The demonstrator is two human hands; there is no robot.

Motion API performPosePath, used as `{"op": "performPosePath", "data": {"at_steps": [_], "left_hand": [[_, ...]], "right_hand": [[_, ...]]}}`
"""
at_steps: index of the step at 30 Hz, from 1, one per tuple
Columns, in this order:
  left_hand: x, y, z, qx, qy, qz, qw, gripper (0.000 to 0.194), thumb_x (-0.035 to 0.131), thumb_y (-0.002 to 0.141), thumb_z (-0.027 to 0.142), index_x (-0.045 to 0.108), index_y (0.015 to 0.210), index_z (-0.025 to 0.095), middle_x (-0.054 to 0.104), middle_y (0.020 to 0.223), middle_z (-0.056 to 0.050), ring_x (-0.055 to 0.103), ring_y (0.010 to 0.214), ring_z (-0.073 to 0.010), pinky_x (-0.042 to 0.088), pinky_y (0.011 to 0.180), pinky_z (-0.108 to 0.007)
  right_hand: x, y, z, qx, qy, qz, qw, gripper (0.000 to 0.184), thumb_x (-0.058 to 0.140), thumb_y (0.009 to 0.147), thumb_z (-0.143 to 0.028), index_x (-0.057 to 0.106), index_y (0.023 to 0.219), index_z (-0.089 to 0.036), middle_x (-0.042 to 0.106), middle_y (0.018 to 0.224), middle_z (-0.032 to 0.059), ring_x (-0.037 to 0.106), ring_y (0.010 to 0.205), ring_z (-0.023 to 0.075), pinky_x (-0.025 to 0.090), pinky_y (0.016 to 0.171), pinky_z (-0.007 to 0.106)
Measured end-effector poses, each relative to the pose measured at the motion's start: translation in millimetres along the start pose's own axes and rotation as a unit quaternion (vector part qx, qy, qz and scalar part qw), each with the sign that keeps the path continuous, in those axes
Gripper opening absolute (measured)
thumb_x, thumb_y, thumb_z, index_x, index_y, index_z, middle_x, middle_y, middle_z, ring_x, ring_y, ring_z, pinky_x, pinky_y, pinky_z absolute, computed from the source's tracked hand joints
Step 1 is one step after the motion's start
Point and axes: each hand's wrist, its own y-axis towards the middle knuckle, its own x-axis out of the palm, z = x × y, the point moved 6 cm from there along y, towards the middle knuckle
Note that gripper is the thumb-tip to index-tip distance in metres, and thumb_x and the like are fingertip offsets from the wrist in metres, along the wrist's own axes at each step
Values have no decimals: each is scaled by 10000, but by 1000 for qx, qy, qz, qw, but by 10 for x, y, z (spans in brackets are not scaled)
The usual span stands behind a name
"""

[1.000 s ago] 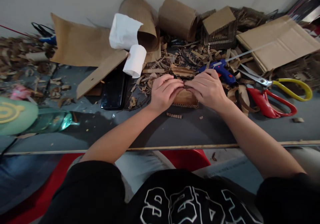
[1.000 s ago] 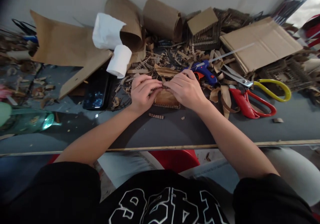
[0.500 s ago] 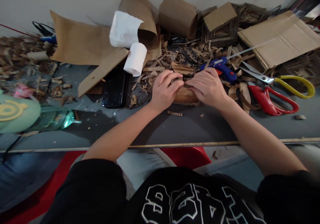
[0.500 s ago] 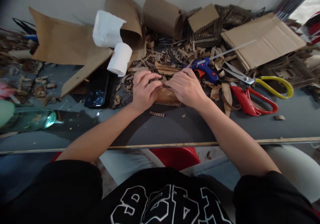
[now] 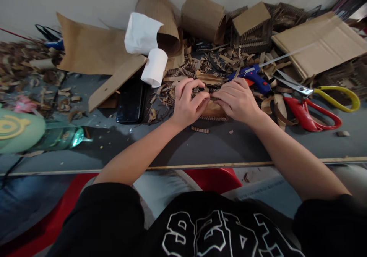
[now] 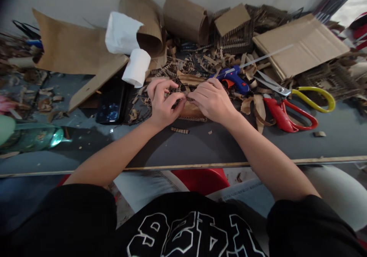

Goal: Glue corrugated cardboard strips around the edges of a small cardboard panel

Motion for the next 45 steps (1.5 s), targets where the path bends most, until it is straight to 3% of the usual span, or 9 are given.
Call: {"op": "performPosePath", "data": {"at_steps": [7,12,23,26,29,32,36,40,45], "left_hand": [[37,4,27,15,-19,-33,999,120,509,980,305,601,985,229,613,1166,-103,492,1274,-274,452,1077,-462],[37,5,54,32,-8,-17,999,216,378,1020,328,578,997,250,613,1130,-85,531,1214,-239,469,1050,-458],[97,-15,-30,-14,-66,-49,997,355,255,1021,485,517,969,252,603,1116,-98,534,1179,-253,391,1098,-487],[53,0,2,1,-60,-17,998,321,239,1025,443,490,956,255,599,1091,-90,538,1137,-240,408,1054,-470],[-43,17,32,26,-80,48,995,244,255,1021,378,443,922,259,598,1044,-70,530,1078,-226,423,991,-443],[-96,30,0,10,-83,77,993,233,271,1023,388,436,920,260,604,1031,-64,521,1062,-225,427,970,-440],[-29,19,-107,-67,-61,16,996,361,303,1014,555,507,1013,257,608,1154,-100,506,1206,-263,369,1096,-511],[32,-30,-182,-102,-49,-23,993,522,434,908,742,549,1045,252,575,1272,-129,440,1332,-323,319,1155,-553],[36,-34,-222,-119,-42,-29,992,509,471,901,727,604,914,236,554,1331,-130,421,1366,-344,337,1146,-558]], "right_hand": [[18,-10,-10,-4,36,0,999,322,407,1036,-295,712,1114,-227,709,995,66,601,1006,206,428,1007,447],[2,0,7,6,22,1,1000,350,385,1051,-349,714,1103,-240,707,1000,69,609,1018,209,426,978,430],[-87,16,30,-4,1,21,1000,421,318,1074,-403,707,1069,-242,706,974,56,601,995,197,394,956,396],[-74,11,29,-5,-2,23,1000,458,282,1078,-424,702,1066,-243,699,971,53,601,996,196,393,963,401],[-65,-3,97,17,-3,21,1000,481,264,1077,-454,697,1064,-243,685,949,50,598,993,199,391,967,412],[-83,-20,204,51,-7,22,998,472,299,1062,-500,695,1061,-243,681,917,56,602,994,216,393,960,422],[-107,-23,222,52,-7,28,998,445,333,1057,-486,707,1070,-246,691,907,63,612,988,223,401,955,425],[-75,-15,126,35,7,27,999,384,386,1052,-442,721,1109,-262,705,951,58,613,995,216,409,958,427],[-23,-25,49,18,7,38,999,349,436,1043,-442,719,1150,-268,707,950,44,611,986,208,410,954,424]]}}
